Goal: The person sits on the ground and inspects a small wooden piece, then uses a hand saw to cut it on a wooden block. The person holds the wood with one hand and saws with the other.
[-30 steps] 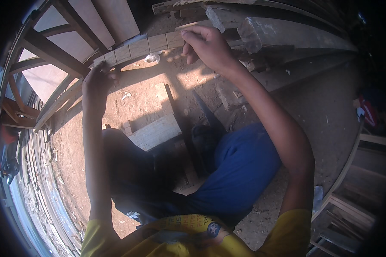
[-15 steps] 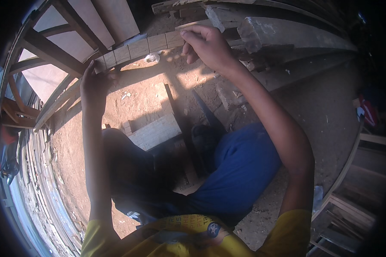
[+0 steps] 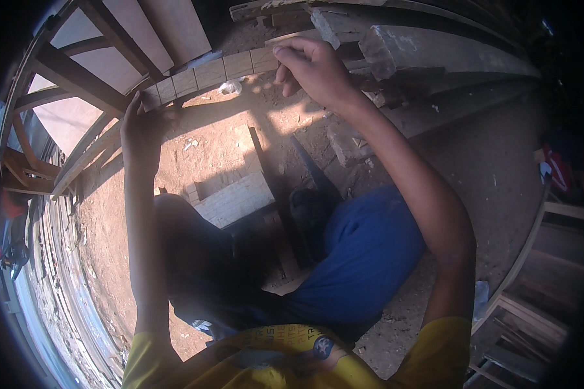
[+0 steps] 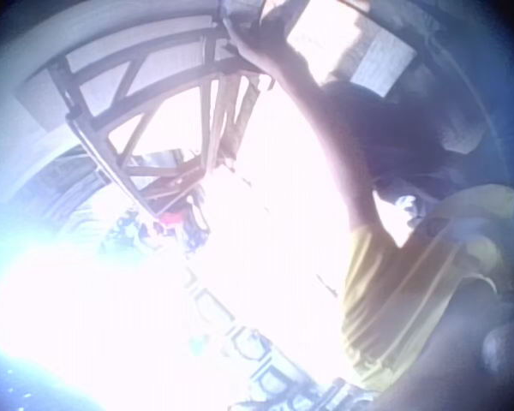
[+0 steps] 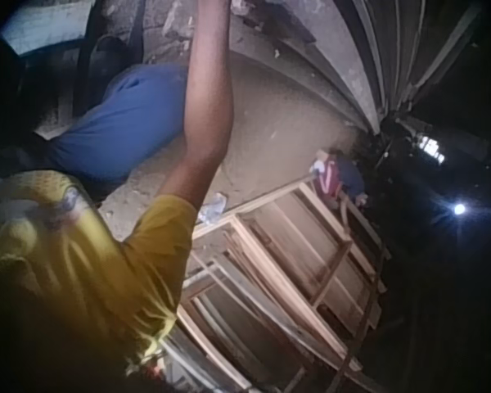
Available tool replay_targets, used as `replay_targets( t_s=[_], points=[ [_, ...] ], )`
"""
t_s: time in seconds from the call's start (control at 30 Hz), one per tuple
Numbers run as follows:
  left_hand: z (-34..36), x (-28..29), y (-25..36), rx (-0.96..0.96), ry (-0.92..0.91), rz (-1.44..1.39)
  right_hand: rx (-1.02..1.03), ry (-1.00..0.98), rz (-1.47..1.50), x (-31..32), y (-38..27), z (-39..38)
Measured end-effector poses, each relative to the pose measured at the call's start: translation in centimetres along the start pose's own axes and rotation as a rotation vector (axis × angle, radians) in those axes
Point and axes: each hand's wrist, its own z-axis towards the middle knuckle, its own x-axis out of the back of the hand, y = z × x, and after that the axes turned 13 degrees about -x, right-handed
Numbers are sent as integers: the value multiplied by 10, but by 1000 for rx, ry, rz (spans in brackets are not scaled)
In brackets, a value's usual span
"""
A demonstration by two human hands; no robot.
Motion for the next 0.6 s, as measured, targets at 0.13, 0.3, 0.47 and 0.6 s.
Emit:
replay_targets(
  t_s=[0.13,0.3,0.47,0.6],
  points=[
    [2,3,-2,13,-17,-15,-13,-18,-10,2,1,1],
    [-1,0,1,-4,-10,26,-17,-26,-31,3,1,1],
    [4,6,-5,36,-19,-32,-22,-29,-29,3,2,2],
    [0,0,0,2,-21,11,-25,-24,-35,3,2,1]
  ],
)
